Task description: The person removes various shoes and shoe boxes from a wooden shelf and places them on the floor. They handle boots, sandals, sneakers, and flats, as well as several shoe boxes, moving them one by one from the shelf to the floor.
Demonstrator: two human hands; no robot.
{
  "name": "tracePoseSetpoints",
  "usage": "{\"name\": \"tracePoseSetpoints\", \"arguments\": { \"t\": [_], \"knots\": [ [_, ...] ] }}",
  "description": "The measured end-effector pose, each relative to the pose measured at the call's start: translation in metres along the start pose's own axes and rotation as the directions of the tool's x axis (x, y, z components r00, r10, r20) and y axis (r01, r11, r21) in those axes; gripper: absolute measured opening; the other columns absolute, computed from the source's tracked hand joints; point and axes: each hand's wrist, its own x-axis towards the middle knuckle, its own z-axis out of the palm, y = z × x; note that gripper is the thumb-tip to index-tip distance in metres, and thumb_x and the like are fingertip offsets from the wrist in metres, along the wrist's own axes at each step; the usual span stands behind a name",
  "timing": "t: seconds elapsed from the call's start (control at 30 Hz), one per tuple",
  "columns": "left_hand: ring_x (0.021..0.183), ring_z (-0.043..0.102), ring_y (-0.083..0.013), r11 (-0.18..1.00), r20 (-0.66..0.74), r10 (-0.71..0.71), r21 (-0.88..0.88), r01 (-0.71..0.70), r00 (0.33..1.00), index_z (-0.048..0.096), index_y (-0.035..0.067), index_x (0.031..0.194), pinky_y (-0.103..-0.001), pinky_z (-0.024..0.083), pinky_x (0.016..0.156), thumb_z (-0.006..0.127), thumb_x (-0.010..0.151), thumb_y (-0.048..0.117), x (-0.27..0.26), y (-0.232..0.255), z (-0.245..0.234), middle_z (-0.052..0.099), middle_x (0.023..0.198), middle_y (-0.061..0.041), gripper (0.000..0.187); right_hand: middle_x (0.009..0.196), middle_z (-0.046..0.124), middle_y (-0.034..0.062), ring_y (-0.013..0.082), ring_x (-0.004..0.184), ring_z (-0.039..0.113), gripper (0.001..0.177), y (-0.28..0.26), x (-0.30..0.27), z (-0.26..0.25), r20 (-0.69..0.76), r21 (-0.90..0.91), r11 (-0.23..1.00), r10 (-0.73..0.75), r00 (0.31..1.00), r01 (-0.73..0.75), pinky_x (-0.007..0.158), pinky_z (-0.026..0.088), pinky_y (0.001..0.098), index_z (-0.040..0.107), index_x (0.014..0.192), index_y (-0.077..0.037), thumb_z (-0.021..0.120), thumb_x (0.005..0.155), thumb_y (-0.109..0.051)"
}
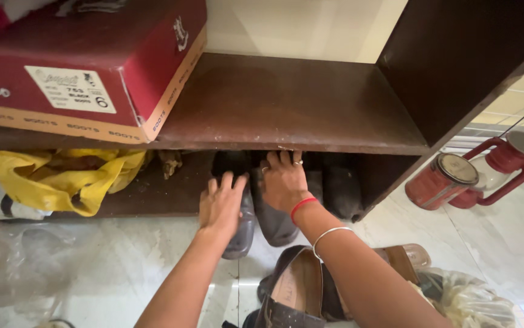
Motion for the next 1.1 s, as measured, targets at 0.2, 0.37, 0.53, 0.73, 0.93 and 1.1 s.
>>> {"name": "tracePoseSetpoints", "arguments": {
  "t": [0.2, 0.37, 0.53, 0.73, 0.93, 1.1],
  "knots": [
    [0.129, 0.049, -0.033, 1.0, 0.118, -0.011, -0.005, 0.012, 0.993, 0.067, 0.019, 0.122, -0.046, 0.048, 0.103, 0.079, 0.084, 0.027, -0.036, -0.017, 0.009, 0.059, 0.128, -0.004, 0.041, 0.119, 0.07, 0.0047, 0.0285, 0.132, 0.047, 0.038, -0.019, -0.04, -0.03, 0.092, 0.136, 0.991, 0.005, 0.996, -0.017, 0.121, -0.002, 0.0689, 0.074, 0.113, -0.02, 0.063, 0.09, -0.048],
    [0.126, 0.054, -0.0322, 0.998, 0.28, 0.03, 0.04, -0.043, 0.96, 0.076, 0.015, 0.108, -0.044, 0.049, 0.103, 0.078, 0.085, 0.035, -0.066, -0.05, 0.009, 0.065, 0.125, -0.004, 0.031, 0.114, 0.072, 0.0066, 0.0285, 0.119, 0.064, 0.04, -0.035, -0.074, -0.007, 0.349, 0.398, 0.89, 0.078, 0.934, -0.223, 0.12, -0.007, 0.0705, 0.073, 0.113, -0.02, 0.061, 0.094, -0.053],
    [0.13, 0.055, -0.0259, 0.992, 0.524, -0.077, 0.126, 0.013, 0.848, 0.079, 0.016, 0.108, -0.04, 0.049, 0.106, 0.082, 0.082, 0.047, -0.098, -0.053, -0.019, 0.07, 0.123, -0.008, 0.041, 0.108, 0.074, 0.0148, 0.0332, 0.111, 0.068, 0.039, -0.034, -0.1, 0.035, 0.263, 0.584, 0.787, 0.051, 0.964, -0.2, 0.108, 0.044, 0.0471, 0.073, 0.114, -0.016, 0.067, 0.091, -0.047],
    [0.122, 0.065, -0.0293, 0.977, 0.719, -0.13, 0.208, -0.033, 0.683, 0.075, 0.011, 0.116, -0.041, 0.052, 0.103, 0.082, 0.084, 0.05, -0.142, -0.06, -0.018, 0.069, 0.13, -0.01, 0.051, 0.108, 0.073, 0.015, 0.0334, 0.106, 0.07, 0.036, -0.069, -0.141, 0.064, 0.275, 0.748, 0.655, -0.16, 0.948, -0.106, 0.092, 0.053, 0.0427, 0.073, 0.106, -0.011, 0.068, 0.089, -0.042],
    [0.107, 0.075, -0.0279, 0.972, 0.807, -0.171, 0.234, -0.039, 0.564, 0.078, 0.007, 0.11, -0.04, 0.059, 0.089, 0.081, 0.082, 0.039, -0.155, -0.08, 0.005, 0.077, 0.116, -0.011, 0.043, 0.107, 0.073, 0.0154, 0.0308, 0.105, 0.068, 0.034, -0.122, -0.161, 0.05, 0.293, 0.777, 0.629, -0.385, 0.875, 0.017, 0.092, 0.052, 0.0418, 0.071, 0.107, -0.007, 0.07, 0.093, -0.038],
    [0.108, 0.073, -0.0252, 0.973, 0.607, -0.117, 0.23, -0.034, 0.786, 0.079, 0.014, 0.11, -0.039, 0.058, 0.091, 0.084, 0.078, 0.03, -0.149, -0.071, -0.031, 0.075, 0.116, -0.008, 0.036, 0.104, 0.077, 0.006, 0.0175, 0.1, 0.073, 0.023, -0.13, -0.163, 0.039, 0.245, 0.913, 0.395, -0.34, 0.908, -0.099, 0.093, 0.056, 0.0331, 0.073, 0.112, -0.01, 0.068, 0.092, -0.019]
  ]
}}
